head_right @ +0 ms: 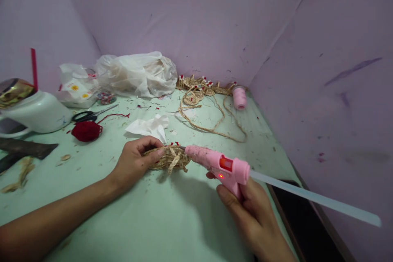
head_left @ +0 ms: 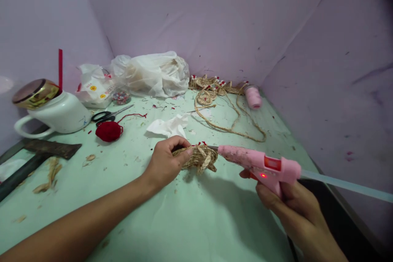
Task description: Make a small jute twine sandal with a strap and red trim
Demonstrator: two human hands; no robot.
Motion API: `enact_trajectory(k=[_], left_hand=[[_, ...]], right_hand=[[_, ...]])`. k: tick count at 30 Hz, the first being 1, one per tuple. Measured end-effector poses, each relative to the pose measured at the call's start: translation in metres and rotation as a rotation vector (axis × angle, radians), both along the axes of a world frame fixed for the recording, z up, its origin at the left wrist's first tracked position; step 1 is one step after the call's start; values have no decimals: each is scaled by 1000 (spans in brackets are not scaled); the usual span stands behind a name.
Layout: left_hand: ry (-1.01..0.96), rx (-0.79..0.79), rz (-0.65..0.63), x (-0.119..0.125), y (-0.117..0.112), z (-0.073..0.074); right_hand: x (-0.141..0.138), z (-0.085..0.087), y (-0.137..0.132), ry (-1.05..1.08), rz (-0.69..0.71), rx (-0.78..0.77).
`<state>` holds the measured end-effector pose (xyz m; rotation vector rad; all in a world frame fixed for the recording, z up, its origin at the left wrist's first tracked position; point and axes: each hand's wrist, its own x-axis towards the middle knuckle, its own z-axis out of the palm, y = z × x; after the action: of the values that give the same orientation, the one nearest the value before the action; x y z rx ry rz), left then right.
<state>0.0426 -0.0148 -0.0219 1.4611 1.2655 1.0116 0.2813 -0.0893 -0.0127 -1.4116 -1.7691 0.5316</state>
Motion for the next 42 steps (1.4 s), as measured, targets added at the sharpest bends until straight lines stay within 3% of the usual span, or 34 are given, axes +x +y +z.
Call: enact_trajectory(k=[11, 20, 30, 42], left_hand=[[53, 32, 0, 0, -1, -1], [71, 61, 1, 0, -5, 0], [73, 57, 6, 1, -5, 2], [70, 33, 14, 0, -2, 1]], right_hand=[[3, -9, -5, 33, 8, -35], [-6, -3, -4, 20, 31, 4], [-10, -2, -9, 41, -77, -79], [-2, 2, -7, 124, -123, -48]])
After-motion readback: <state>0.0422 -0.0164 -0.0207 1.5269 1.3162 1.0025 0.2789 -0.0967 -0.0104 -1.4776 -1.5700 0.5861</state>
